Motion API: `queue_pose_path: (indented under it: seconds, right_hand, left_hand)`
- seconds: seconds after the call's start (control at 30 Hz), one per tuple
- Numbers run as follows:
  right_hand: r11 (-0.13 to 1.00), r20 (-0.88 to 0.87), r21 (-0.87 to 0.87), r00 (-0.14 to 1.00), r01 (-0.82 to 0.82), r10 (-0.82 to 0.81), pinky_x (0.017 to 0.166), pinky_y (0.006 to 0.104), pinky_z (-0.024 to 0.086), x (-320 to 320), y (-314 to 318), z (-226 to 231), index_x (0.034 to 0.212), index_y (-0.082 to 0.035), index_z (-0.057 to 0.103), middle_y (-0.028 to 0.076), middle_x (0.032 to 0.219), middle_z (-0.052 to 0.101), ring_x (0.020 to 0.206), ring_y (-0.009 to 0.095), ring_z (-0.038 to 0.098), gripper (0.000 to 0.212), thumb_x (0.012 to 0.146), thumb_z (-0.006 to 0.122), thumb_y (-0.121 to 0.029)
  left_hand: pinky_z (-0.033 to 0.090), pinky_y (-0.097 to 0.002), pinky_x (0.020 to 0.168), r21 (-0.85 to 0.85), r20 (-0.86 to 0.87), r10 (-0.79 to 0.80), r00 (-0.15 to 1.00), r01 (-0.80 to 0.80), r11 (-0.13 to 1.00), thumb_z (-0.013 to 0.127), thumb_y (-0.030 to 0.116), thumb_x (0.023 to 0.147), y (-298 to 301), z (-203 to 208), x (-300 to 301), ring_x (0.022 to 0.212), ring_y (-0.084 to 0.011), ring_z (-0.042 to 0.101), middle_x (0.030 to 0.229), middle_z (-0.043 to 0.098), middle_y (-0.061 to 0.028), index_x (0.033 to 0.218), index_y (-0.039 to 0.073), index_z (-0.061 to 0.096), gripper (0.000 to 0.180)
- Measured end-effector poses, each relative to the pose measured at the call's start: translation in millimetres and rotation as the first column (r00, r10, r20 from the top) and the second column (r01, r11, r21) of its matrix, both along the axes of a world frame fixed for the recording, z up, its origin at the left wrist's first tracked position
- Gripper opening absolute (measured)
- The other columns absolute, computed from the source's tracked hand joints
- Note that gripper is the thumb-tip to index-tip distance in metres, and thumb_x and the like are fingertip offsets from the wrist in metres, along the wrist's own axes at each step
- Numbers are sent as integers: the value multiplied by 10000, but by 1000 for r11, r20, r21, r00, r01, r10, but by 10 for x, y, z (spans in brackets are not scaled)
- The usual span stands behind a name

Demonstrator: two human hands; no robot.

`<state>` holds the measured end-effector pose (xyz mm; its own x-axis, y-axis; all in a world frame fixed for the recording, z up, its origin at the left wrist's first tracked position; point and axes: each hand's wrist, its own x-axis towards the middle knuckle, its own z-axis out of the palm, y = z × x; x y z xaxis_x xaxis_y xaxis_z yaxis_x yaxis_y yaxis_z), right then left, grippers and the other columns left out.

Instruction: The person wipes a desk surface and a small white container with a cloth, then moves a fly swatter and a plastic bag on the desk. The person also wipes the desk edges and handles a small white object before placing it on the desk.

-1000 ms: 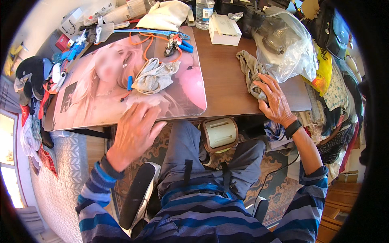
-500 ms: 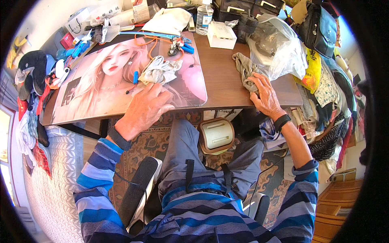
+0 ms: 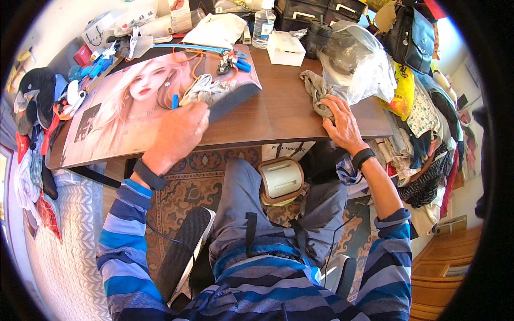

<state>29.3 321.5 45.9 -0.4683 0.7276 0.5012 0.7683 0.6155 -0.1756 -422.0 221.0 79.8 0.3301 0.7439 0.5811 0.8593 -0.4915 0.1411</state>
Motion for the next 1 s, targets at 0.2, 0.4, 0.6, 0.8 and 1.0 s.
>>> queue_pose_path:
  seconds: [0.2,0.4,0.6,0.8,1.0]
  right_hand:
    - [1000,-30,-1,999,26,-26,1206,505,443,-84,-65,-12,1369,17,649,236,1475,613,1388,451,539,478,908,637,-105]
    - [1000,19,12,1000,-4,4,1234,523,409,-516,-396,-7,1446,38,616,280,1514,574,1418,469,513,549,937,681,-157]
    - [983,70,92,986,-156,150,1227,541,409,-1342,-805,-45,1476,7,611,262,1513,583,1439,443,508,636,920,767,-259]
    - [970,1,85,973,-229,229,1104,530,476,-2348,-1119,-107,1496,-2,608,255,1552,549,1403,438,513,679,965,739,-406]
    - [956,-120,67,948,-287,293,1105,461,416,-2748,-984,-62,1308,100,657,229,1301,601,1234,350,518,758,883,756,-519]
  left_hand:
    - [507,-533,678,0,154,98,983,-99,995,595,187,1084,239,173,-284,772,-457,667,784,651,-247,1038,19,635,179]
    - [451,-469,644,-54,209,114,971,-105,993,589,206,1107,347,230,-441,660,-377,572,751,538,-214,947,0,579,262]
    - [439,-468,632,-28,190,121,974,-118,993,592,207,1102,369,164,-437,648,-379,564,743,538,-220,946,9,584,252]
    - [456,-438,655,-102,201,164,966,-146,984,563,203,1118,434,156,-446,669,-308,579,750,554,-185,967,1,602,255]
    - [477,-412,686,-150,205,166,965,-136,979,554,202,1127,453,182,-484,696,-245,551,763,522,-146,965,6,579,256]
